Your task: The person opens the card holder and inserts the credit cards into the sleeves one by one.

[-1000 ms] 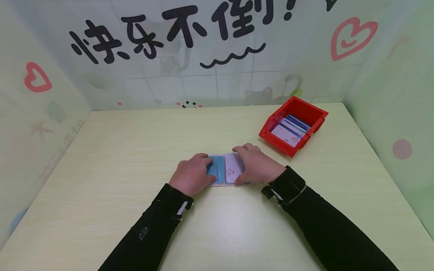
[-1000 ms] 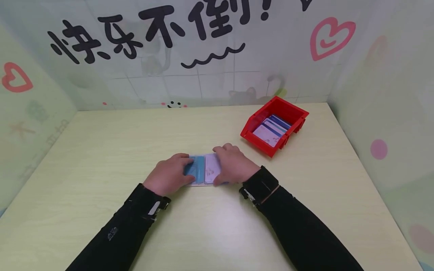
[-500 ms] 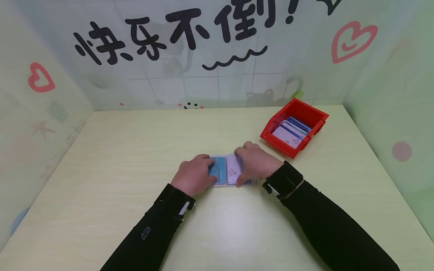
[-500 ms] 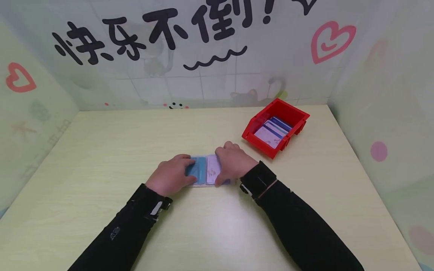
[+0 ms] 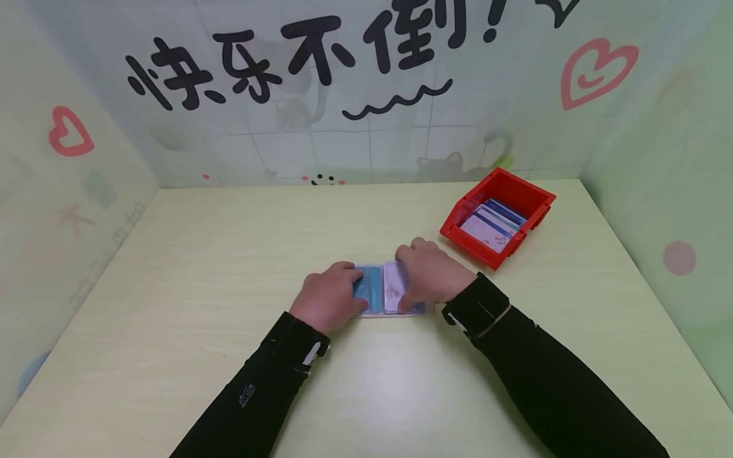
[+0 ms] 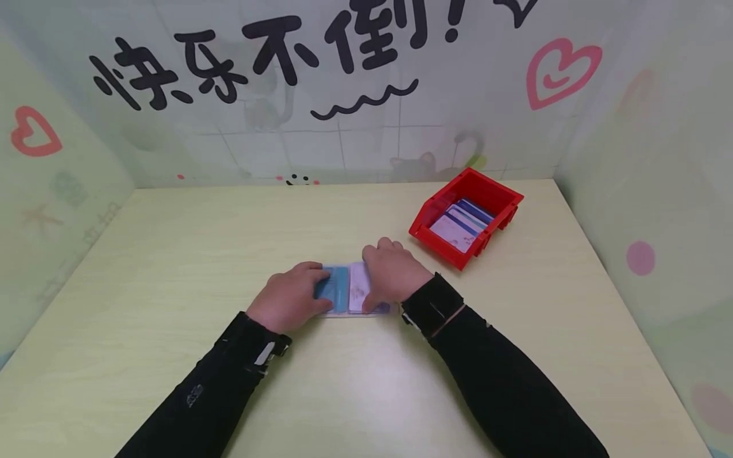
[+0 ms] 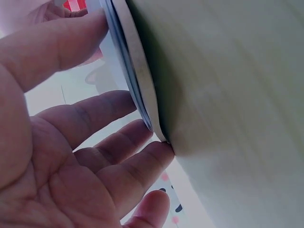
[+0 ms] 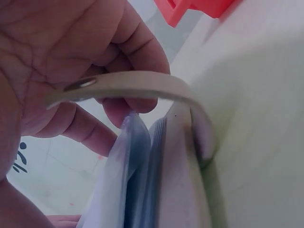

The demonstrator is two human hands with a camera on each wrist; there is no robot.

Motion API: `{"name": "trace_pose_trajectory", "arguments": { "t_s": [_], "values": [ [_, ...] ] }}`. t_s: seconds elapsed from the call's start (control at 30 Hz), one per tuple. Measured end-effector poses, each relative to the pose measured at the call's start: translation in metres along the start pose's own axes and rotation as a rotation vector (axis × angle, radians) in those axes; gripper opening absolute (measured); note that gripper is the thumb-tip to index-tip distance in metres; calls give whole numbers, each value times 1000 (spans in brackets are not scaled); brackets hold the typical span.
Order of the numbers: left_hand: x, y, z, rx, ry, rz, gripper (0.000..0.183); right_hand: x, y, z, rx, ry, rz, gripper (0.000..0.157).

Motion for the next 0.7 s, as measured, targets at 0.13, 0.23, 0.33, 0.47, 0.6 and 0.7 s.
{"name": "trace_pose_trajectory", "arguments": {
  "t_s": [0.13, 0.23, 0.33, 0.47, 0.6, 0.7],
  "values": [
    [0, -1, 0, 2, -1, -1, 57, 1, 1, -1, -12, 1, 1, 93],
    [0, -1, -1, 4, -1, 1, 57, 0, 1, -1, -11, 1, -2, 91],
    [1, -1, -1, 9, -2, 4, 57, -1, 2, 0, -7, -1, -5, 90],
    [2, -1, -1, 20, 3, 0, 57, 0, 2, 0, -15, 4, -15, 90],
    [1, -2, -1, 15, 13, -3, 57, 4, 1, 0, -42, 1, -30, 89],
    [1, -1, -1, 8, 18, -3, 58, 9, 1, 1, -71, -20, -49, 90]
  ]
}}
Point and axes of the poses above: each hand's wrist, its own x-axis towards the middle knuckle, its own y-axis out of the back of the hand, z = x × y, the point moved 6 cm from there along x, towards the middle knuckle, and after that the axes turned 8 degrees about -y, right-handed, at the moved point
